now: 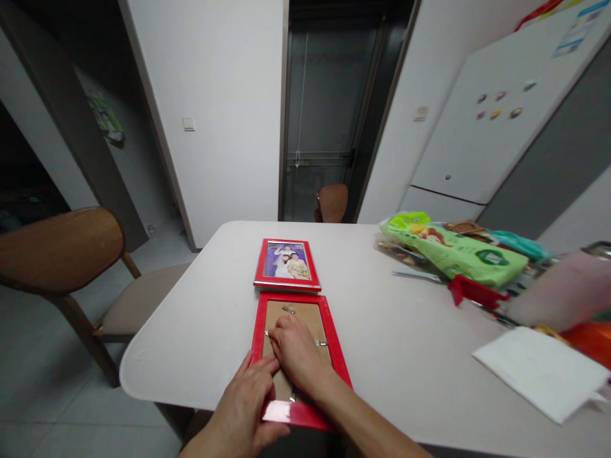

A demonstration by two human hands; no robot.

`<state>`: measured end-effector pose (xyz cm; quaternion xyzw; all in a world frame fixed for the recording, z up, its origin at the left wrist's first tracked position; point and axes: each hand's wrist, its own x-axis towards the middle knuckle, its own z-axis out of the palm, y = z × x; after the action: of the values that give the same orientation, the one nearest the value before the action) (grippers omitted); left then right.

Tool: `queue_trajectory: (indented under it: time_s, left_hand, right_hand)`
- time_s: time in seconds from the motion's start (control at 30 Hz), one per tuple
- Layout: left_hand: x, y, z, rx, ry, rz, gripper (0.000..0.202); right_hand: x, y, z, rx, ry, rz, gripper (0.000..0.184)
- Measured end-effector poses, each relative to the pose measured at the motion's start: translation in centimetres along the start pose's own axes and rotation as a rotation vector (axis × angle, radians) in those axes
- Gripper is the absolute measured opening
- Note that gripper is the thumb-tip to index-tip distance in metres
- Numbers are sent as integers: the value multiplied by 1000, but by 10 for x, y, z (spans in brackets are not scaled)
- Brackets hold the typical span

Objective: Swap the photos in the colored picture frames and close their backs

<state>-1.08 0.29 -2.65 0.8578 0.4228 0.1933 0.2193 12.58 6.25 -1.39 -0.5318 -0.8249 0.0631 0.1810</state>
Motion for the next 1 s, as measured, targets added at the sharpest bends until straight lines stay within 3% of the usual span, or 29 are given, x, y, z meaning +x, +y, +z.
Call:
queue_trajectory:
  time_s: [0.17, 0.33, 0.6, 0.83, 1.0]
  left_hand:
    - [1, 3, -4, -1, -34, -8, 55]
    - [2, 7, -8, -1, -55, -29, 56]
    - [-2, 3, -1, -32, 12, 15, 59]
    - [-5, 4, -1, -16, -1, -12, 61]
    - [-5, 5, -4, 7, -44, -20, 66]
  right_hand:
    - [0, -2, -1, -12, -10, 2, 24]
    - [5, -6, 2, -18, -8, 62, 23]
    - [6, -10, 8, -36, 26, 128, 23]
    - [3, -15, 4, 16, -22, 56, 21]
    - [7, 1, -1, 31, 34, 96, 21]
